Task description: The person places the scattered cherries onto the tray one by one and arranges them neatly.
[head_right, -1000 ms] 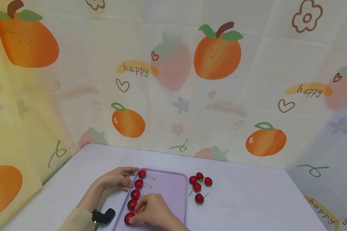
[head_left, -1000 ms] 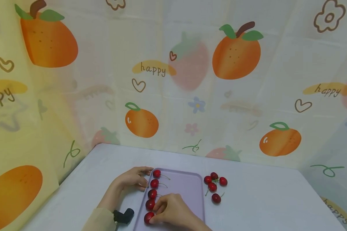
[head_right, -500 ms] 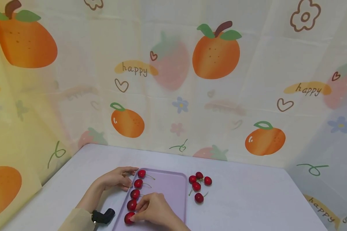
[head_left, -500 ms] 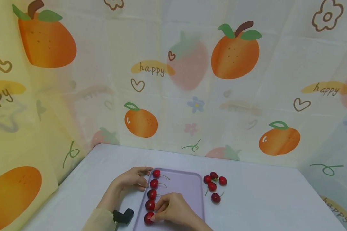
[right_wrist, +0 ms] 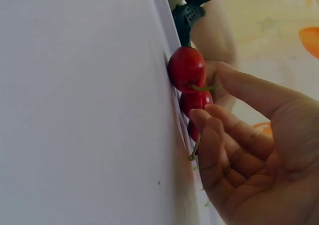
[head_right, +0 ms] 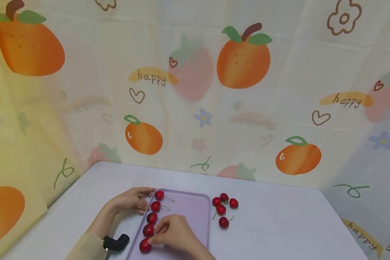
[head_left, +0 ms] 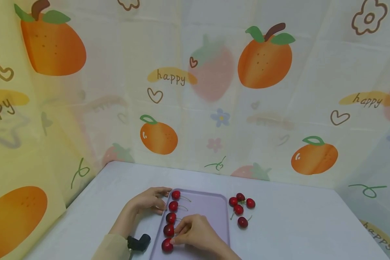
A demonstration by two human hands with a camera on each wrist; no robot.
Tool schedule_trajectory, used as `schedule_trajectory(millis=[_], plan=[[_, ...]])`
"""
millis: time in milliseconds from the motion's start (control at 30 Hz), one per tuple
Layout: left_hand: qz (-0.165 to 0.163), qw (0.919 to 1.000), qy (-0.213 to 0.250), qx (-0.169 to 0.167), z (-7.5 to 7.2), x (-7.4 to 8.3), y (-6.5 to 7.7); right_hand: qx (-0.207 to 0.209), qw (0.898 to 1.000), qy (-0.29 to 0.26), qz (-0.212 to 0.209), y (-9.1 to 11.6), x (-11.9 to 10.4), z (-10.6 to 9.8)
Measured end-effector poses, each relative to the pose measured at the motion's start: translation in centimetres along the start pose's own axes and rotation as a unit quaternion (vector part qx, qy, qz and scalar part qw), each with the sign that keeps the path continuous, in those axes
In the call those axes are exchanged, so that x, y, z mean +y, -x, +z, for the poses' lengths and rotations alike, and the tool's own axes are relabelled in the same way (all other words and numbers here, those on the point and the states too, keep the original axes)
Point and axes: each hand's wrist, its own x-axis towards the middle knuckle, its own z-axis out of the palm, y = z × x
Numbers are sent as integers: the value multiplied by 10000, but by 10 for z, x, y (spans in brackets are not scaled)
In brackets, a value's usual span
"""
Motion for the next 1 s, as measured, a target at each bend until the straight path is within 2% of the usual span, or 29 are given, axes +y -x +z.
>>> schedule_trajectory(millis=[467, 833, 1000], plan=[[-5, 10000, 21, 68, 1, -1, -1, 331, 9994, -41, -34, -2, -9, -10], [13, 10000, 2, 75, 1, -1, 0, 677, 9968, -32, -416, -1, -9, -36], [6, 10000, -17, 62, 1, -1, -1, 751, 9964, -161, -349, 4, -12, -53]])
